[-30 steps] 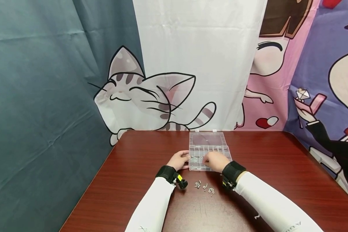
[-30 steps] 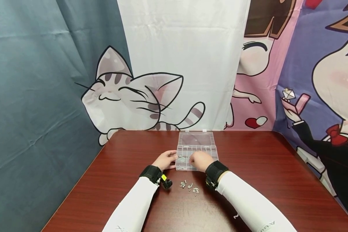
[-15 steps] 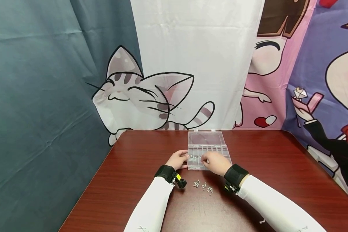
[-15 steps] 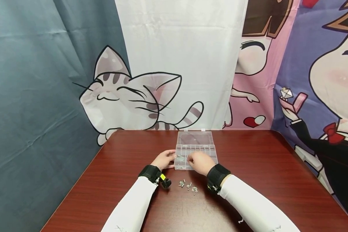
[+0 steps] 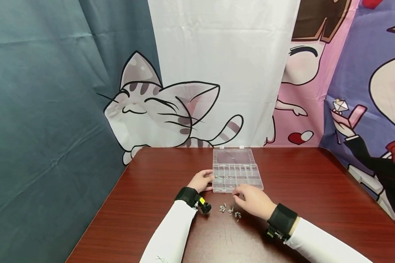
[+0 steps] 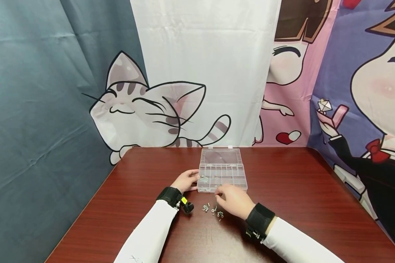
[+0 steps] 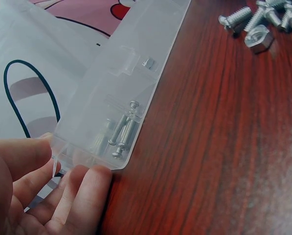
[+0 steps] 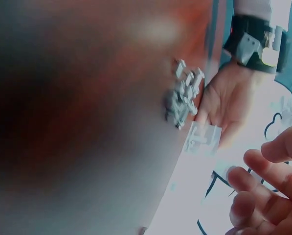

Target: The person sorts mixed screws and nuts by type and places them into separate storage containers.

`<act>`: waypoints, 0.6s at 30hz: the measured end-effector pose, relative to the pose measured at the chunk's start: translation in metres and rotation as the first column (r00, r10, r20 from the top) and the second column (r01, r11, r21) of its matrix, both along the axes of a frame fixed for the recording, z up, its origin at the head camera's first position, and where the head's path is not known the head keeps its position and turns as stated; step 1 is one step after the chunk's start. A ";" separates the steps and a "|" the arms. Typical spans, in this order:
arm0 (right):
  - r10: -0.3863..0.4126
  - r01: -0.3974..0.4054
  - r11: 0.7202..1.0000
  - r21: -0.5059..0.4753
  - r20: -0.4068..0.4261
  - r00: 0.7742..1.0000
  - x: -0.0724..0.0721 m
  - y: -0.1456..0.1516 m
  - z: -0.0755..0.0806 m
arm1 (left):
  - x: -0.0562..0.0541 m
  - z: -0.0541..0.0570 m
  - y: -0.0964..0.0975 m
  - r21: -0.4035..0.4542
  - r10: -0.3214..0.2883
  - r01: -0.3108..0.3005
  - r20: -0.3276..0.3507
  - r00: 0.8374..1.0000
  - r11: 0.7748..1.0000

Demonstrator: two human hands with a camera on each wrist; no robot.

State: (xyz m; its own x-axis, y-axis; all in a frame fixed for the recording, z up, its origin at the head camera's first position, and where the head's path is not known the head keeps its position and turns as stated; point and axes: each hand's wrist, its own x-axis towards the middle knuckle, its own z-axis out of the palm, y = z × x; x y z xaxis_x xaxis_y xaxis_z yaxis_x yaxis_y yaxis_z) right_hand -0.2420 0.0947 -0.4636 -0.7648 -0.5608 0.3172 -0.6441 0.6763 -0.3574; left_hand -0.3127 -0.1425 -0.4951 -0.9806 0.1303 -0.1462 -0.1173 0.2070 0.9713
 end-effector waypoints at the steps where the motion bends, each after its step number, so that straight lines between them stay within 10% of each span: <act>1: 0.000 0.000 1.000 0.003 0.013 1.000 0.004 0.002 0.000 | 0.000 0.000 0.000 0.001 -0.002 0.002 0.000 1.000 1.000; 18: 0.107 -0.104 0.983 0.152 -0.014 0.994 0.014 -0.001 0.002 | -0.001 -0.001 0.000 -0.010 -0.001 0.001 -0.002 1.000 1.000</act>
